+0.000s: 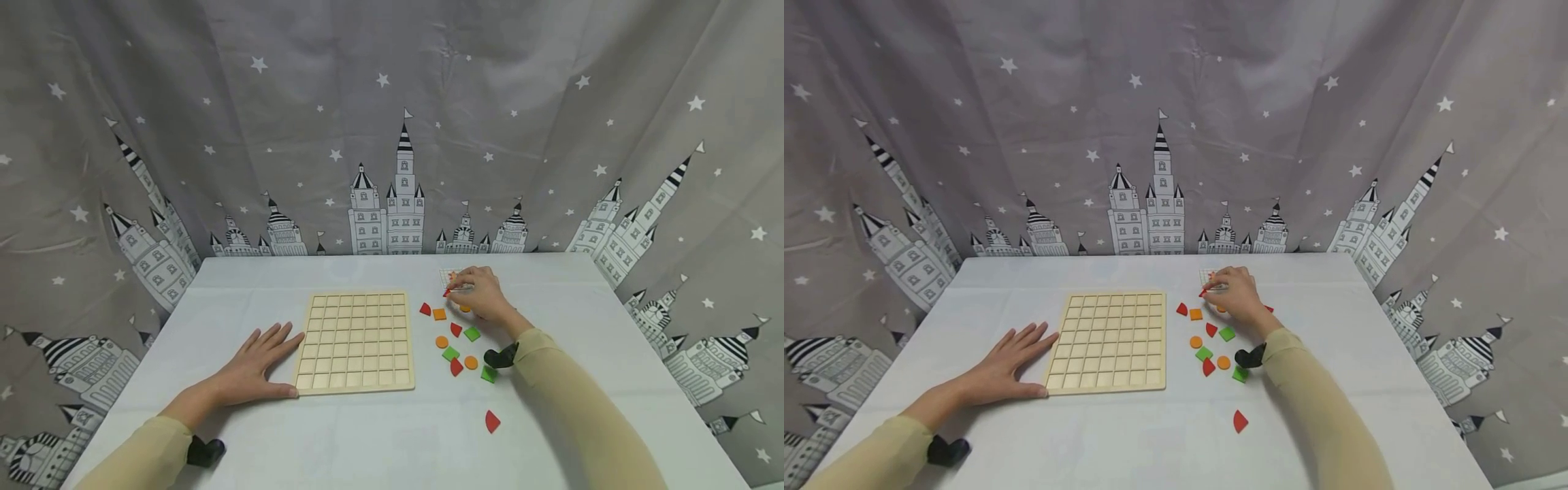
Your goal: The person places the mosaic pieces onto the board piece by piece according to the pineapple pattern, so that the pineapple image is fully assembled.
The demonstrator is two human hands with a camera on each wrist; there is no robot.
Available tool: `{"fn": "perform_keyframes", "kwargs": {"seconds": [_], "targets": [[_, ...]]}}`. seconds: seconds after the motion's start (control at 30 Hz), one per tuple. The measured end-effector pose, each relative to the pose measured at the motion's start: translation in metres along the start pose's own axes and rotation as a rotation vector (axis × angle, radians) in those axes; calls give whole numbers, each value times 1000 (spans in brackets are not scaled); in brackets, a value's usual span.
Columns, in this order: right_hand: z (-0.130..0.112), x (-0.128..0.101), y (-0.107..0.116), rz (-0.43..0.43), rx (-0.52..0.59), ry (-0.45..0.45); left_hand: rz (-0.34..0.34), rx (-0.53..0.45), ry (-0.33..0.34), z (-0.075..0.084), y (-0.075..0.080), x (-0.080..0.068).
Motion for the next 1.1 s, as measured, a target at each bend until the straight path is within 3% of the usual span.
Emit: {"fn": "perform_keyframes", "kwargs": {"seconds": [0.47,0.73,1.1], "targets": [[-96,22,-58,-78,35,157,-26,-21,8,1,2,1],[-117,26,-90,-100,7,183,-30,-7,5,3,5,1],[-128,28,-108,-89,-108,197,-6,-16,-56,6,11,3]]}}
Point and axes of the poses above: each hand's wrist, its own x-axis towards the middle knuckle, its own y-axis out of the back of the hand, z = x × y, the point moved 2 cm from there along x, towards the middle knuckle, and after that the axes turned 2 degrees about -y, right-handed, at the moved point
